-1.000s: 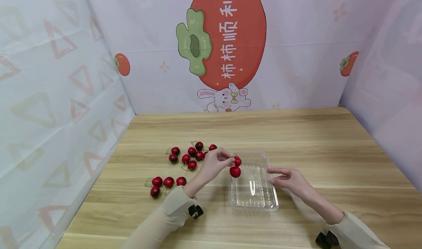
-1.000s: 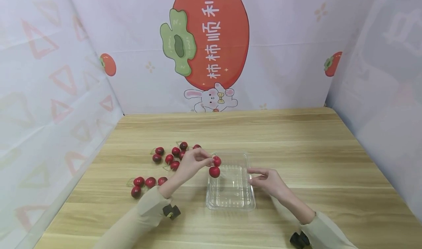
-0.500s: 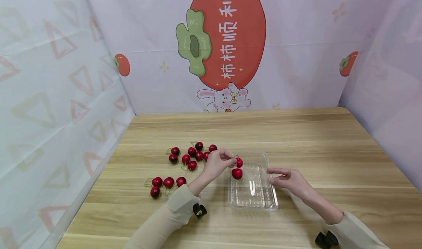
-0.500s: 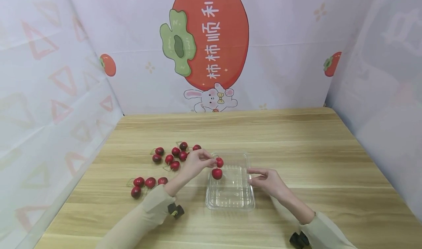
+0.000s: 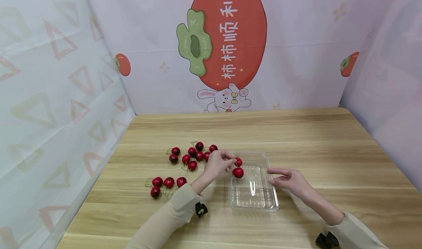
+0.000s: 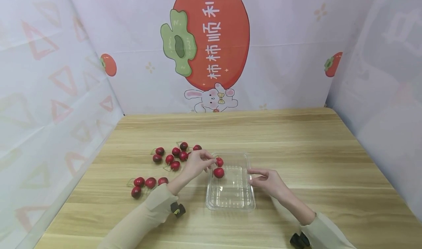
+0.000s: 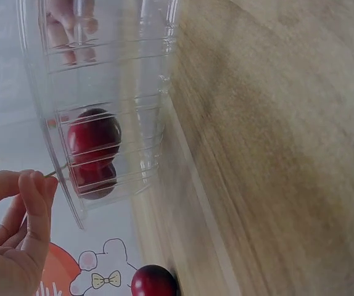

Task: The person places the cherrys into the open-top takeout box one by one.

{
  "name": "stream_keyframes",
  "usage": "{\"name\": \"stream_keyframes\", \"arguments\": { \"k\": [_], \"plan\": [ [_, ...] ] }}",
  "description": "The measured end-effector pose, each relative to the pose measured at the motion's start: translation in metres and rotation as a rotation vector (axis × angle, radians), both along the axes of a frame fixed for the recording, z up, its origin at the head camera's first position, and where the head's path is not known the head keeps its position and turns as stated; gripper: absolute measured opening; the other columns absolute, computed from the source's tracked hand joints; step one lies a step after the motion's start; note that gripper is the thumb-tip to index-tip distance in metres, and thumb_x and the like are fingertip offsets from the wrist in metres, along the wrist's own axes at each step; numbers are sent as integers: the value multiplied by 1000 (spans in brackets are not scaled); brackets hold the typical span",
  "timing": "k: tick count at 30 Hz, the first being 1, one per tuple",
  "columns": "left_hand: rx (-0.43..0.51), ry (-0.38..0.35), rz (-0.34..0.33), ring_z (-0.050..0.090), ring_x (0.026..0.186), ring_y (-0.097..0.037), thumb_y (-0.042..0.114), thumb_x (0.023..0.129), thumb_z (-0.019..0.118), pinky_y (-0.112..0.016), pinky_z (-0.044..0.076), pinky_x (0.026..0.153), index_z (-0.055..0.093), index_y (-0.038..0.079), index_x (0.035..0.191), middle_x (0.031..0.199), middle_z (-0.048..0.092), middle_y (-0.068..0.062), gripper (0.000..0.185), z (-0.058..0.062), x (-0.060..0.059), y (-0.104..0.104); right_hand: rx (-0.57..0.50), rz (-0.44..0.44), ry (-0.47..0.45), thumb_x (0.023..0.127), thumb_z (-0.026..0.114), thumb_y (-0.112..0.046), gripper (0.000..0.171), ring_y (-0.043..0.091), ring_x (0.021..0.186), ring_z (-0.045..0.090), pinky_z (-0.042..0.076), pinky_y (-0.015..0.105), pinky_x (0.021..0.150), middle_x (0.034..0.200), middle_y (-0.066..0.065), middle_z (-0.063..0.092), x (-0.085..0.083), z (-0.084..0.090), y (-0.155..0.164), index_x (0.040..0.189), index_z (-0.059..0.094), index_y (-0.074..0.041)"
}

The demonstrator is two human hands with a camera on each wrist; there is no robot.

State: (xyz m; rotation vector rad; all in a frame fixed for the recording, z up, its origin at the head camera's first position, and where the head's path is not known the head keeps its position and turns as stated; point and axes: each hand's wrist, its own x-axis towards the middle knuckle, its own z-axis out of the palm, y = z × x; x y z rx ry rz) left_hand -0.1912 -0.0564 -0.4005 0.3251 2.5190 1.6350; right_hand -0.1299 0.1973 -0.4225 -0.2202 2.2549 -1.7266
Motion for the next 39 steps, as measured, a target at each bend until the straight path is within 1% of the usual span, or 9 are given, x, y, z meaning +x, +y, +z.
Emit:
{"name": "stream_keyframes", "arguments": {
  "k": [2, 5, 9, 12, 20, 27, 39],
  "plan": [
    [-21, 9, 3, 60, 56, -32, 6, 78, 66, -24, 47, 42, 64, 1, 79, 71, 64, -17, 6, -2, -1, 0, 4, -3, -3, 80, 65, -18, 53, 8, 86, 62, 46, 19, 77, 119, 25, 50, 0, 0, 0, 121, 46, 11],
    [-56, 28, 8, 59, 56, -34, 8, 77, 66, -21, 44, 39, 65, 2, 78, 67, 64, -11, 6, -3, -2, -1, 6, -6, -10, 80, 65, -19, 54, 8, 86, 62, 46, 19, 77, 119, 25, 50, 0, 0, 0, 121, 46, 11],
    [-112, 66, 10, 57, 50, -19, 9, 77, 67, -21, 44, 40, 66, 3, 77, 67, 64, -4, 6, -5, -4, -1, -2, 0, -15, 80, 64, -19, 55, 9, 86, 62, 46, 19, 77, 119, 26, 50, 0, 0, 0, 122, 45, 11],
    [-152, 88, 9, 53, 49, -7, 10, 76, 68, -20, 43, 42, 66, 4, 76, 69, 64, -3, 6, -6, -7, 0, -7, 0, -15, 81, 64, -18, 54, 8, 86, 62, 47, 19, 76, 119, 26, 50, 0, 0, 0, 122, 45, 11],
    [-231, 139, -3, 50, 58, -6, 12, 76, 68, -17, 42, 49, 67, 5, 76, 73, 64, -2, 7, -7, -11, 1, 2, -17, -12, 79, 66, -18, 53, 6, 86, 61, 47, 18, 76, 120, 25, 49, -1, 0, 0, 121, 47, 10],
    [-288, 134, 6, 47, 58, -6, 14, 76, 69, -17, 39, 50, 66, 6, 74, 68, 60, 0, 8, -9, -12, 2, -14, -9, -12, 80, 65, -18, 54, 7, 86, 62, 47, 19, 77, 121, 26, 48, 0, 0, -1, 121, 46, 12],
    [-305, 149, 2, 45, 55, -5, 16, 76, 69, -16, 37, 49, 66, 7, 75, 64, 57, 3, 9, -13, -14, 1, 15, -16, -12, 79, 66, -20, 54, 5, 87, 60, 46, 18, 76, 121, 24, 50, 0, 0, -1, 121, 47, 9]
  ]
}}
